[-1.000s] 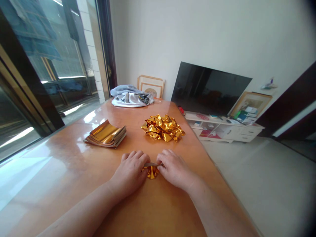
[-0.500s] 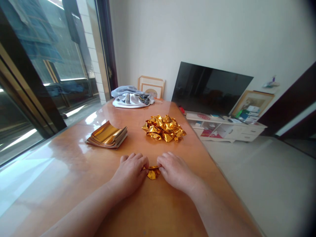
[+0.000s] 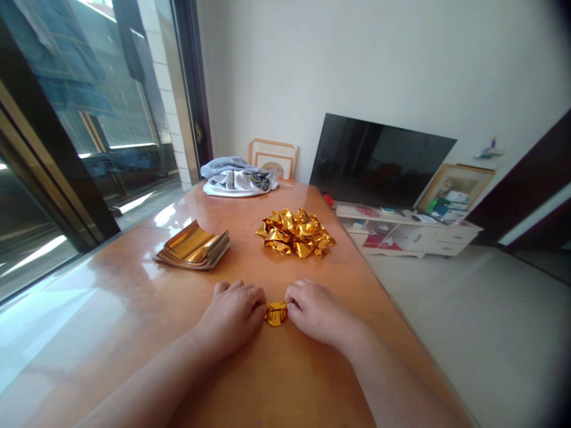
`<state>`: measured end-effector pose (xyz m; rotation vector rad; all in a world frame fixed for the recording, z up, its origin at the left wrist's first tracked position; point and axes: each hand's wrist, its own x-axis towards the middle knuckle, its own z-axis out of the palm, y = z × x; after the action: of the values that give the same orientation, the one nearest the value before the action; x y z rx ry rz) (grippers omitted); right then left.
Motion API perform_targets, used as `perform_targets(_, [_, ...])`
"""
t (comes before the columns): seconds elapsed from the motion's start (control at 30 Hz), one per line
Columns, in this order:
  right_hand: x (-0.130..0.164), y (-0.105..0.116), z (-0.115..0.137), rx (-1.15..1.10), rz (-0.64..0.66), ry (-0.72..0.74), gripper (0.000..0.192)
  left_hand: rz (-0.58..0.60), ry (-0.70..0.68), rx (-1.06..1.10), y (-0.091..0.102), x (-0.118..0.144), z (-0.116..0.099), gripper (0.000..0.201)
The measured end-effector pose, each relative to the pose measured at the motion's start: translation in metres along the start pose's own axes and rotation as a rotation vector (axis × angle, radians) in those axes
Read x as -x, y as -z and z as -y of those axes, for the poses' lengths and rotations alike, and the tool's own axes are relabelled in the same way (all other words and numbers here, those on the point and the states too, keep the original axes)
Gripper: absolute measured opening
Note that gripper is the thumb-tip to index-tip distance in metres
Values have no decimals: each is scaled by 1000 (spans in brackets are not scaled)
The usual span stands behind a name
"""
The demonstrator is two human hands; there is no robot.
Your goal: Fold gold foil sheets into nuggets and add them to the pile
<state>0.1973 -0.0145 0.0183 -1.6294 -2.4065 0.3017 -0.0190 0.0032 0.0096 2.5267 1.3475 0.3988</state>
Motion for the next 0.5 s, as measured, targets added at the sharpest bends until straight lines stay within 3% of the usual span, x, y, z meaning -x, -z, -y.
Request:
perform_targets(0.2, [-5, -9, -5, -125, -4, -87, 5, -41, 59, -17, -3, -2, 0, 5])
perform_targets(0.5, [-6, -9, -10, -144, -30, -47, 2, 0, 125, -3, -4, -5, 4, 10])
